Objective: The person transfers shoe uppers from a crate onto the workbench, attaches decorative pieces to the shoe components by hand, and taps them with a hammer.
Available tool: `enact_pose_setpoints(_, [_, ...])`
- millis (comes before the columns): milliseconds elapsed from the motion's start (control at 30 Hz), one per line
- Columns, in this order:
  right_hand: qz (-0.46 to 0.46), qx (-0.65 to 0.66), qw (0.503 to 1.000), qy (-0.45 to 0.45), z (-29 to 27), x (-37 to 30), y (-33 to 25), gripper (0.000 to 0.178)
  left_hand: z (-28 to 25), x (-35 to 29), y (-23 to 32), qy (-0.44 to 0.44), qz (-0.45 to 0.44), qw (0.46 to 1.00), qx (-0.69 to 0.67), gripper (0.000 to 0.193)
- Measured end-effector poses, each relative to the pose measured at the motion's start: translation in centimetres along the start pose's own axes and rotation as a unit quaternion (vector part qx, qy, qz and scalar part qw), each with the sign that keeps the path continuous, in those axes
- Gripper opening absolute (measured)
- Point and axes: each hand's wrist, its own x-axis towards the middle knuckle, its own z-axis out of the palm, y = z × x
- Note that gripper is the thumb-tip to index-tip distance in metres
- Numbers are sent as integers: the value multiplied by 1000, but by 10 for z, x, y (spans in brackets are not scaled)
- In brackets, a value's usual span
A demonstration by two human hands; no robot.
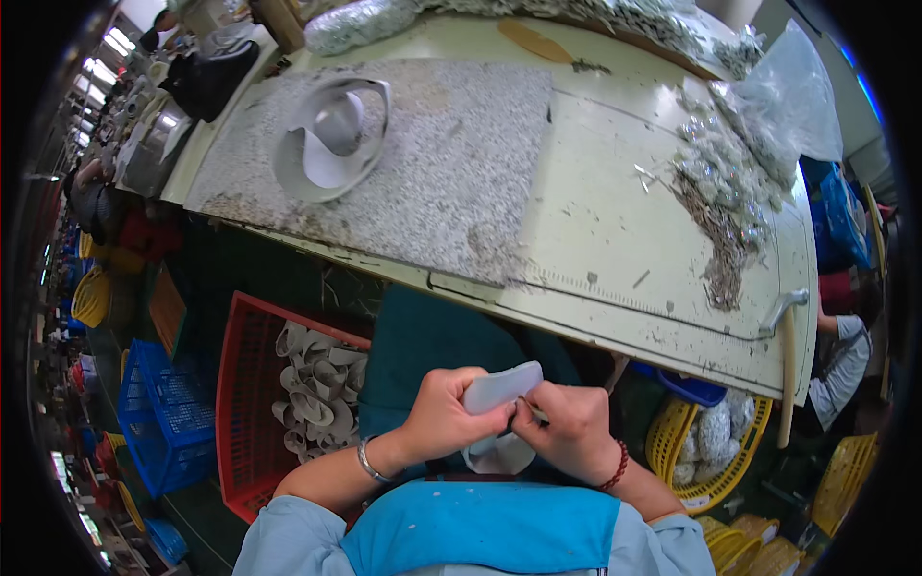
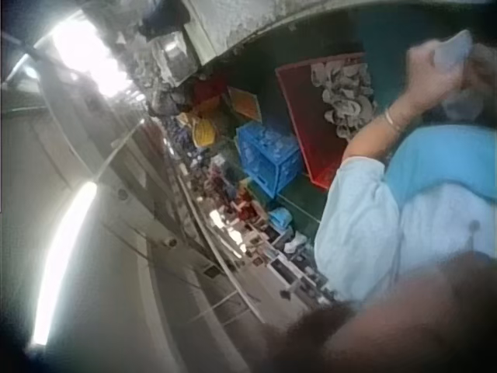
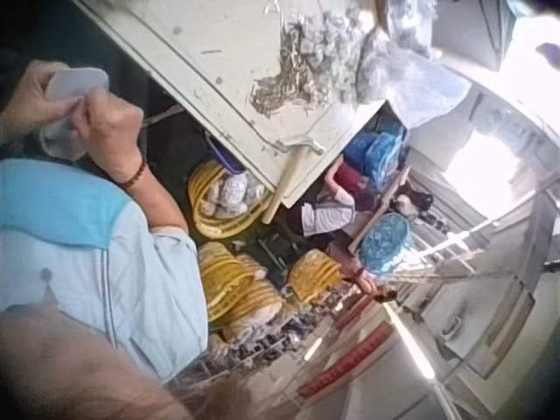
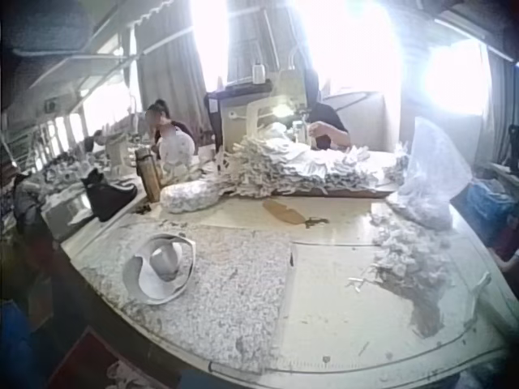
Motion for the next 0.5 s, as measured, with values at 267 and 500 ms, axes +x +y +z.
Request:
enact_pose_setpoints(267, [192,86,976,-53,-19,-26,32,14,-156,-57,43,11,-103,919,381,39])
enact_pose_setpoints(500, [157,118,974,-109,7,-21,27,14,-153,7,81,221,282,718,597,37])
